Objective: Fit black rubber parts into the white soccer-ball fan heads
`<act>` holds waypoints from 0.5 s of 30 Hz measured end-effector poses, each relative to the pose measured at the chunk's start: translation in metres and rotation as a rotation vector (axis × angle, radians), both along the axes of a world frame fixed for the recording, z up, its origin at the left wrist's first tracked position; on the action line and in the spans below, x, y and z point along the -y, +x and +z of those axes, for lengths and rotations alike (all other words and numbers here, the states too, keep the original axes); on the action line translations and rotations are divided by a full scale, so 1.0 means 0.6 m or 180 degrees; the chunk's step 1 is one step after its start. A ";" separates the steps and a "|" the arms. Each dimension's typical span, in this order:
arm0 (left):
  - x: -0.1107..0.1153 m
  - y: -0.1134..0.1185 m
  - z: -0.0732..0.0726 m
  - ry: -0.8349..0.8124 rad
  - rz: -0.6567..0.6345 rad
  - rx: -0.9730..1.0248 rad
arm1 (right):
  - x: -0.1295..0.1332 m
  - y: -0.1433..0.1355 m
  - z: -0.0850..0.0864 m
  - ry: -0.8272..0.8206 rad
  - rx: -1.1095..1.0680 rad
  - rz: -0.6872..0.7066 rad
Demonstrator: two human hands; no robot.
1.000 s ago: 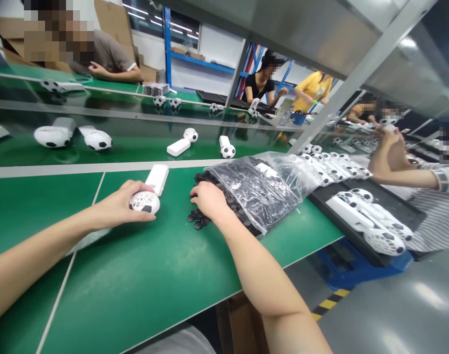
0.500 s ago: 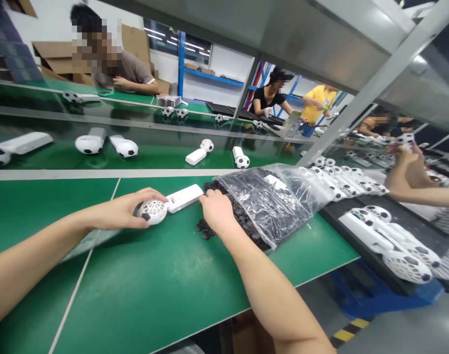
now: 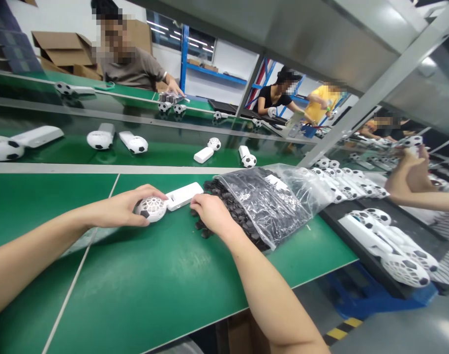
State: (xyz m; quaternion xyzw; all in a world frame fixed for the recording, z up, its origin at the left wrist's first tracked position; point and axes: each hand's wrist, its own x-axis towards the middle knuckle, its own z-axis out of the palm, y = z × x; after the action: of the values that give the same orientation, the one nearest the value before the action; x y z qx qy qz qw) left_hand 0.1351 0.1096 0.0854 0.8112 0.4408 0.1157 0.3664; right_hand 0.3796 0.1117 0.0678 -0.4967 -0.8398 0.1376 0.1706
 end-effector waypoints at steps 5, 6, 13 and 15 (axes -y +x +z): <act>0.003 0.010 -0.006 0.0047 0.0197 0.0017 | -0.002 0.003 0.001 -0.0490 -0.0565 -0.0266; 0.003 0.013 -0.008 0.0094 0.0297 0.0023 | -0.002 0.002 0.000 -0.0598 -0.0744 -0.0347; 0.006 0.019 -0.019 0.0254 0.0183 0.0271 | 0.012 -0.025 0.001 -0.1056 -0.2457 -0.0035; 0.007 0.017 -0.020 0.0243 0.0049 0.0307 | 0.017 -0.031 0.004 -0.1316 -0.2602 -0.0009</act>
State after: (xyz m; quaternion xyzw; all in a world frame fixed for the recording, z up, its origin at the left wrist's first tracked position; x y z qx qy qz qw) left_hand 0.1452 0.1056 0.0733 0.8147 0.4241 0.1742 0.3552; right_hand 0.3610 0.1012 0.0701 -0.4264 -0.6578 0.4868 0.3854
